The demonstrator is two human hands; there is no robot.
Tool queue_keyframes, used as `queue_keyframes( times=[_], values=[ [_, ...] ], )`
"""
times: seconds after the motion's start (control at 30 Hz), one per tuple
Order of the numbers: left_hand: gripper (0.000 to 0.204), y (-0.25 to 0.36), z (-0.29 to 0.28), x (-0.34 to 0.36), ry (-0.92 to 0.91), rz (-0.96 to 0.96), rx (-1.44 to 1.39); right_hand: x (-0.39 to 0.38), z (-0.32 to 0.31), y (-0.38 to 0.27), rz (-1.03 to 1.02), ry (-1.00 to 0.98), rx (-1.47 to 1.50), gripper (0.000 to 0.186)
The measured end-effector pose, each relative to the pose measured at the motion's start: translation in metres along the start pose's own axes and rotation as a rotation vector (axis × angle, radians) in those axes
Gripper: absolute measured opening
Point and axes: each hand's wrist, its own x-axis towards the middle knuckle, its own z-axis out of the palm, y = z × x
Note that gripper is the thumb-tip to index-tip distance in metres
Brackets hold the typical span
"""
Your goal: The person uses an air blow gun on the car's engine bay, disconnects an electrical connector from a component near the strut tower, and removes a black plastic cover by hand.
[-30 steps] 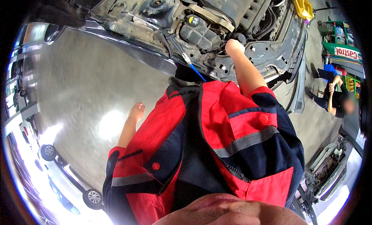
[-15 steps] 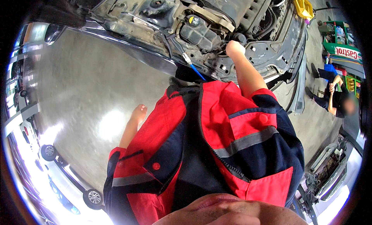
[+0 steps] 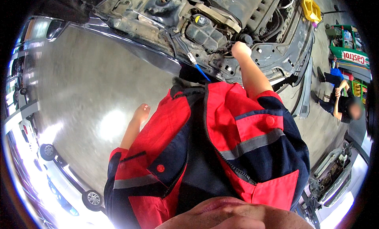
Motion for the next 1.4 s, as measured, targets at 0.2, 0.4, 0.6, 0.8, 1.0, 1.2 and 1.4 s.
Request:
queue_keyframes(
  times=[0.2, 0.4, 0.6, 0.8, 1.0, 1.2, 1.4],
  values=[
    [0.043, -0.008, 0.004, -0.001, -0.022, -0.019, -0.003, -0.001, 0.002, 0.001, -0.027, 0.001, -0.017, 0.031],
    [0.043, -0.011, 0.006, 0.001, -0.024, -0.019, 0.001, -0.002, 0.001, -0.002, -0.018, 0.013, -0.021, 0.029],
    [0.044, -0.010, 0.006, 0.002, -0.048, -0.008, 0.006, -0.003, 0.003, -0.002, -0.025, 0.028, -0.024, 0.028],
    [0.044, -0.002, 0.003, -0.003, -0.038, -0.002, 0.009, -0.002, 0.005, -0.001, -0.015, 0.033, -0.018, 0.028],
    [0.045, -0.004, 0.003, 0.000, -0.049, 0.011, 0.000, -0.004, 0.007, 0.001, -0.047, 0.033, -0.034, 0.028],
    [0.044, -0.005, 0.007, 0.002, -0.034, 0.022, -0.014, -0.003, 0.013, 0.002, -0.137, 0.093, -0.078, 0.027],
    [0.044, 0.001, 0.004, -0.002, -0.024, 0.020, -0.013, -0.001, 0.019, 0.004, -0.077, 0.103, -0.051, 0.024]
  ],
)
